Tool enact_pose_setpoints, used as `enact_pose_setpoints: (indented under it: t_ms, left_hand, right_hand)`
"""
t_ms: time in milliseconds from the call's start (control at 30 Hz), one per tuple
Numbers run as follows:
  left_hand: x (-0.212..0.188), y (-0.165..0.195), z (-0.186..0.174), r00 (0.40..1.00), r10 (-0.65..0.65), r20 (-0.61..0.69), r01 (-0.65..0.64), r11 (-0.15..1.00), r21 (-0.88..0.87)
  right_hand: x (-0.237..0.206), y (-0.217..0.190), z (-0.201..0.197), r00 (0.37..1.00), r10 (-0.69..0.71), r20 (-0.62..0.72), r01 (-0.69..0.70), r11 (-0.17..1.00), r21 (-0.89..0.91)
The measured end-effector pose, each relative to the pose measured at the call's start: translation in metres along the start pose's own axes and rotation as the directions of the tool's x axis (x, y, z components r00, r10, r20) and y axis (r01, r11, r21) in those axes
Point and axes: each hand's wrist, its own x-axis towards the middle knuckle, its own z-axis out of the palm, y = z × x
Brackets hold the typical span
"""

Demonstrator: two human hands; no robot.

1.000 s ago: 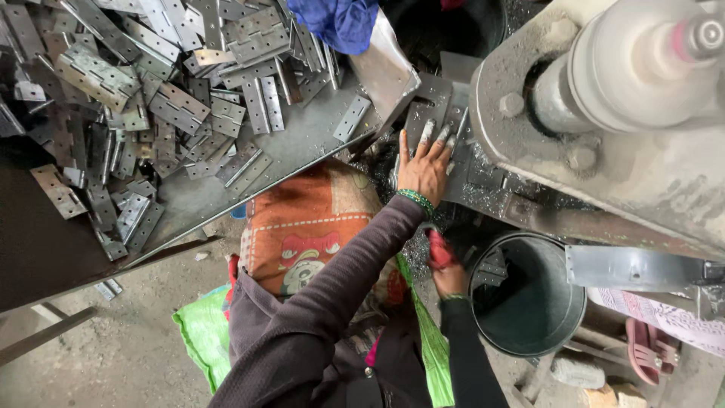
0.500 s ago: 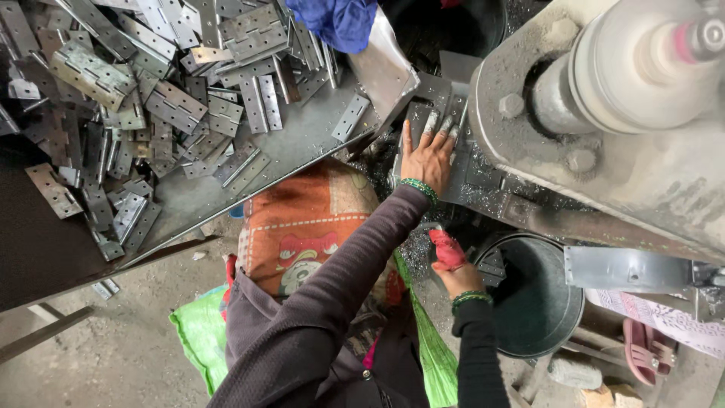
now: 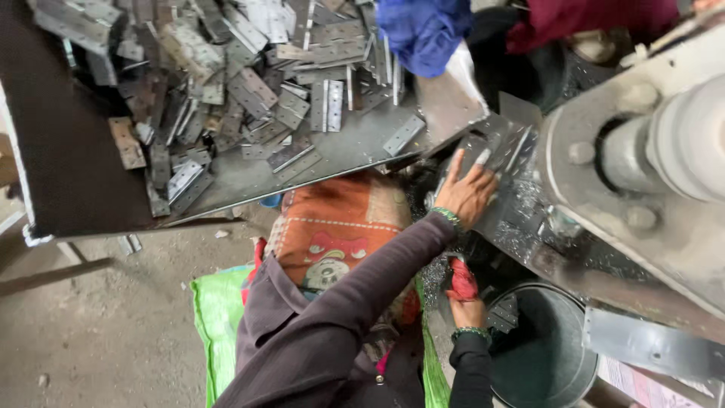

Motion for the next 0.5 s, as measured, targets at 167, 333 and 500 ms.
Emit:
enact_pose_setpoints:
  t_ms: [167,333,500]
  left_hand:
    - [0.015,0.003,0.004,0.999,-0.019,-0.046,0.019,1.000,0.007]
    - [-0.050,-0.066,-0.006,0.937,-0.018,-0.350,-0.061,0.975,-0.214]
    - [-0.081,-0.172,-0.054,0.708,-0.552,-0.440,0.546,0.823,-0.154]
  right_hand:
    - [0.005,0.003,-0.001,0.998,0.058,0.010,-0.057,0.996,-0.071]
    - [0.008,0.006,-0.002,0.995,0.094,0.022,-0.091,0.990,-0.108]
    - [0.011,0.008,-0.001,0.996,0.092,0.010,-0.090,0.991,-0.099]
